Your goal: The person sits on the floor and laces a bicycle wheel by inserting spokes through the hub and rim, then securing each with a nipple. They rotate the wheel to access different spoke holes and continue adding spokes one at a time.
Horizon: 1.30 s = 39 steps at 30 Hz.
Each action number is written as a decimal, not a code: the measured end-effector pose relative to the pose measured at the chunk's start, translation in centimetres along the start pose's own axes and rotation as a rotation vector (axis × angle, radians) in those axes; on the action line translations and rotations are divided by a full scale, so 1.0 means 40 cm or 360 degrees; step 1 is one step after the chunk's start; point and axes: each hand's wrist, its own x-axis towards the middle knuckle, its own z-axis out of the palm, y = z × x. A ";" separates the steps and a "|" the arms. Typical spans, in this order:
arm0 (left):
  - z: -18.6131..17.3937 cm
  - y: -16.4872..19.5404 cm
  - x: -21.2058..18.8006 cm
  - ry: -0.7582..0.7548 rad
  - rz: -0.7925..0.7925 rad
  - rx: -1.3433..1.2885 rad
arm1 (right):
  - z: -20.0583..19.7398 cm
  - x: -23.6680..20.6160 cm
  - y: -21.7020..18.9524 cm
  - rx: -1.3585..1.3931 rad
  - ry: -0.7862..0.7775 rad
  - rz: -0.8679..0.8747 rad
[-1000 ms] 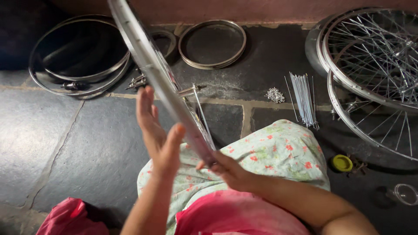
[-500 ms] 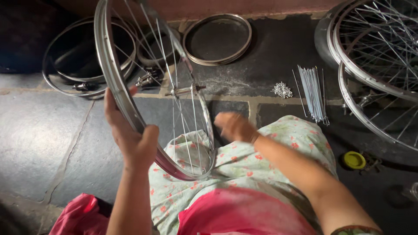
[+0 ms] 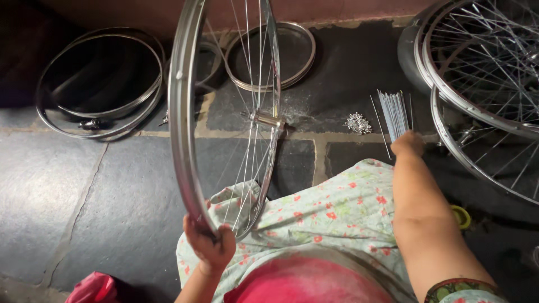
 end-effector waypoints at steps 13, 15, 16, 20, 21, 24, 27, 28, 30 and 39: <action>-0.059 0.086 0.243 -0.0119 -0.0158 -0.0082 | 0.042 0.082 0.010 0.0050 -0.0099 0.0391; -0.071 0.110 0.346 -0.0202 -0.0475 -0.0382 | 0.041 0.087 0.007 0.0023 -0.0126 0.0479; -0.064 0.115 0.390 -0.0196 -0.0708 -0.0641 | 0.040 0.087 0.008 0.0005 -0.0137 0.0521; -0.028 0.121 0.504 -0.0443 -0.0553 -0.0344 | 0.029 0.065 0.034 0.0085 -0.0145 0.0478; -0.017 0.118 0.514 -0.0405 -0.0618 -0.0540 | 0.021 0.061 0.042 0.0096 -0.0139 0.0461; -0.024 0.112 0.513 -0.0313 -0.0792 -0.0694 | 0.002 0.052 0.054 0.0141 -0.0109 0.0440; -0.047 0.085 0.498 -0.0245 -0.0825 -0.0631 | -0.009 0.052 0.051 0.0211 -0.0008 0.0401; -0.060 0.077 0.488 -0.0219 -0.0823 -0.0602 | -0.009 0.052 0.051 0.0242 0.0036 0.0380; -0.093 0.063 0.470 -0.0211 -0.0868 -0.0494 | -0.002 0.051 0.047 0.0334 0.0138 0.0354; -0.171 0.016 0.413 -0.0050 -0.1009 -0.0478 | -0.105 -0.025 -0.030 0.1211 0.0088 -0.0178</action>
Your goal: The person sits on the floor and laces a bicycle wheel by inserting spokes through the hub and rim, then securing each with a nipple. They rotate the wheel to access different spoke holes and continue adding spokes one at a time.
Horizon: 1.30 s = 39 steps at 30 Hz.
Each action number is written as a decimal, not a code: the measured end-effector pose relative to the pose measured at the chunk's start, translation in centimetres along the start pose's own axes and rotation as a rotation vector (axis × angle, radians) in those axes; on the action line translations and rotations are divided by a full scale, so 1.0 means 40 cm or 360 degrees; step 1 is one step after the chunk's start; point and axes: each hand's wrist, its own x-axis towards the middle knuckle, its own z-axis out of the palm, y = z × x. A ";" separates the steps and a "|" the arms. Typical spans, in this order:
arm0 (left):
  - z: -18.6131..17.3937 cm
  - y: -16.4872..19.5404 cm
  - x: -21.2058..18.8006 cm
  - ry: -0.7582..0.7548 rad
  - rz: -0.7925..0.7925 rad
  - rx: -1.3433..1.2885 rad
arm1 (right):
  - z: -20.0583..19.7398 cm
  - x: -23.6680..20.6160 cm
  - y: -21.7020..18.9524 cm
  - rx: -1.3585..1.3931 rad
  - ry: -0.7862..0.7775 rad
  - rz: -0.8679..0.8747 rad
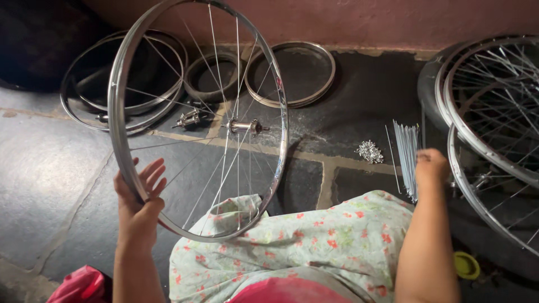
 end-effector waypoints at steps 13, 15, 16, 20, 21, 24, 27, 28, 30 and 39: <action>-0.016 -0.003 0.004 0.0096 -0.0097 0.0231 | 0.249 -0.319 -0.405 0.1777 -0.0212 -0.0766; -0.017 -0.004 -0.001 0.0104 -0.0083 0.0266 | 0.266 -0.317 -0.373 0.1969 -0.0413 -0.0721; -0.016 -0.005 -0.002 0.0102 -0.0080 0.0282 | 0.270 -0.315 -0.354 0.2060 -0.0507 -0.0693; -0.008 -0.009 0.000 0.0118 -0.0062 0.0345 | 0.292 -0.290 -0.312 0.2105 -0.0641 -0.0439; -0.005 -0.009 0.001 0.0129 -0.0059 0.0346 | 0.295 -0.287 -0.306 0.2118 -0.0669 -0.0408; -0.002 -0.006 0.004 0.0140 -0.0046 0.0401 | 0.304 -0.280 -0.300 0.2155 -0.0703 -0.0327; 0.002 -0.005 0.001 0.0142 -0.0039 0.0425 | 0.310 -0.277 -0.298 0.2166 -0.0725 -0.0298; 0.003 -0.005 0.001 0.0142 -0.0037 0.0423 | 0.311 -0.275 -0.298 0.2166 -0.0734 -0.0296; 0.005 -0.003 0.000 0.0134 -0.0040 0.0426 | 0.315 -0.274 -0.298 0.2205 -0.0745 -0.0239; 0.017 0.010 -0.006 0.0110 -0.0042 0.0459 | 0.328 -0.277 -0.293 0.2213 -0.0770 -0.0216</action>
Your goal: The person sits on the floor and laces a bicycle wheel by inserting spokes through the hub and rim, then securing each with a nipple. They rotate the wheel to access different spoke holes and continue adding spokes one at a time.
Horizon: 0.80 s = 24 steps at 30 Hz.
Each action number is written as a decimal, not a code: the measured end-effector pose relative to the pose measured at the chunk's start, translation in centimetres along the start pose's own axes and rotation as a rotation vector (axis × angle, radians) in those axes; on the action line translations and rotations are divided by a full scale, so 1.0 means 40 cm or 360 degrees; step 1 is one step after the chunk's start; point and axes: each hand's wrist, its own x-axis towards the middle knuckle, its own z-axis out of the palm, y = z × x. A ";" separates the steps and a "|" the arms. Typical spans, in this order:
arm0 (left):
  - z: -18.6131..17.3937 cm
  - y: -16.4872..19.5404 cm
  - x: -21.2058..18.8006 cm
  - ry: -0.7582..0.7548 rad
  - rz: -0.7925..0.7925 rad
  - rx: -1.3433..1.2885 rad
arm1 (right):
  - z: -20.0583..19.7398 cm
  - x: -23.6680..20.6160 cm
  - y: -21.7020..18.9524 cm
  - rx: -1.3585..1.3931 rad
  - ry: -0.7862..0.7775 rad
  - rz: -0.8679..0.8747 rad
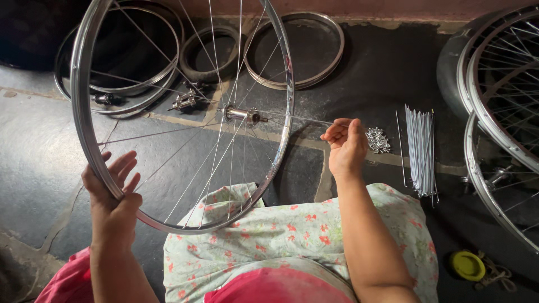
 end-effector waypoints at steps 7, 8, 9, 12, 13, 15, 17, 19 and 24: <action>0.002 0.001 -0.006 0.0008 -0.0013 -0.0002 | 0.000 0.005 0.019 0.0063 -0.0016 0.0016; 0.001 0.001 -0.007 0.0006 -0.0008 0.0001 | 0.000 0.006 0.020 0.0065 -0.0015 0.0018; 0.001 0.000 -0.007 0.0004 -0.0002 0.0004 | 0.001 0.007 0.020 0.0068 -0.0013 0.0021; 0.003 -0.001 -0.006 -0.0006 0.0024 -0.0021 | 0.000 0.009 0.016 0.0054 -0.0021 -0.0002; 0.003 -0.001 -0.005 -0.0010 0.0035 -0.0035 | 0.000 0.009 0.014 0.0047 -0.0025 -0.0015; 0.001 0.002 -0.001 -0.0004 0.0016 -0.0019 | 0.000 0.009 0.013 0.0032 -0.0035 -0.0026; 0.003 0.002 0.000 0.0008 -0.0014 0.0000 | -0.004 0.005 0.013 0.0039 -0.0034 -0.0030; 0.003 0.002 0.004 0.0024 -0.0051 0.0022 | -0.008 0.002 0.015 0.0070 -0.0021 -0.0032; 0.003 -0.001 0.003 0.0029 -0.0059 0.0068 | -0.017 -0.008 0.019 0.0088 0.0046 -0.0012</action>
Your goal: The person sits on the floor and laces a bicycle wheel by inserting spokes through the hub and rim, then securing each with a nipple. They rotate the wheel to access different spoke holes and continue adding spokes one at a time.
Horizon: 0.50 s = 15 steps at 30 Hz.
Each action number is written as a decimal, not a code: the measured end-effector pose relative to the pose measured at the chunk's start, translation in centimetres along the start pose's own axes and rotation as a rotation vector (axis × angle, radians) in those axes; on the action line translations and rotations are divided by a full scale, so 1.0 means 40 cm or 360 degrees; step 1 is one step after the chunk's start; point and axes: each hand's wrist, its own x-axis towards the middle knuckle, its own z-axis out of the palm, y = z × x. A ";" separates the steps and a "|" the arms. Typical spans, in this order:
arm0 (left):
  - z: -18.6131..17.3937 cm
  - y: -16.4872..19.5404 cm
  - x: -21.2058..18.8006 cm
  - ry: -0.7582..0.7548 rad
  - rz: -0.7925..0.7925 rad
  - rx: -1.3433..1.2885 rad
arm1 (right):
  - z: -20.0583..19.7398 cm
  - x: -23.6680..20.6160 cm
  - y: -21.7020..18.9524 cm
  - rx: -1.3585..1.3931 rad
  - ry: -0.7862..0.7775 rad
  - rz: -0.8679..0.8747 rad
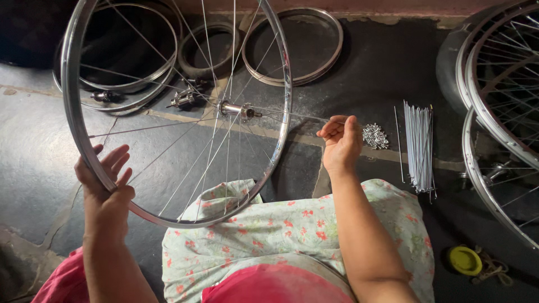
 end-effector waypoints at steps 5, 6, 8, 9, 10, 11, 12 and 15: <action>0.001 0.001 0.002 -0.0005 -0.0004 0.0011 | 0.004 0.001 0.007 0.0008 -0.0022 -0.0005; 0.001 -0.001 -0.004 -0.0008 0.0006 -0.0011 | 0.005 0.001 0.007 -0.0004 -0.0031 -0.0001; 0.001 -0.002 -0.006 -0.0016 0.0023 -0.0035 | 0.006 0.002 0.008 -0.0019 -0.0046 0.0006; 0.002 -0.004 -0.006 -0.0021 0.0028 -0.0037 | 0.006 0.002 0.009 -0.0023 -0.0053 0.0010; 0.002 -0.004 -0.007 -0.0025 0.0033 -0.0040 | 0.004 0.002 0.011 -0.0027 -0.0059 0.0014; 0.003 -0.005 -0.007 -0.0033 0.0040 -0.0037 | 0.003 0.003 0.012 -0.0024 -0.0044 0.0015; 0.004 -0.005 -0.008 -0.0040 0.0048 -0.0034 | 0.001 0.005 0.014 -0.0020 -0.0029 0.0016; 0.006 -0.003 -0.010 -0.0044 0.0056 -0.0017 | -0.004 0.012 0.020 -0.0004 0.0015 0.0010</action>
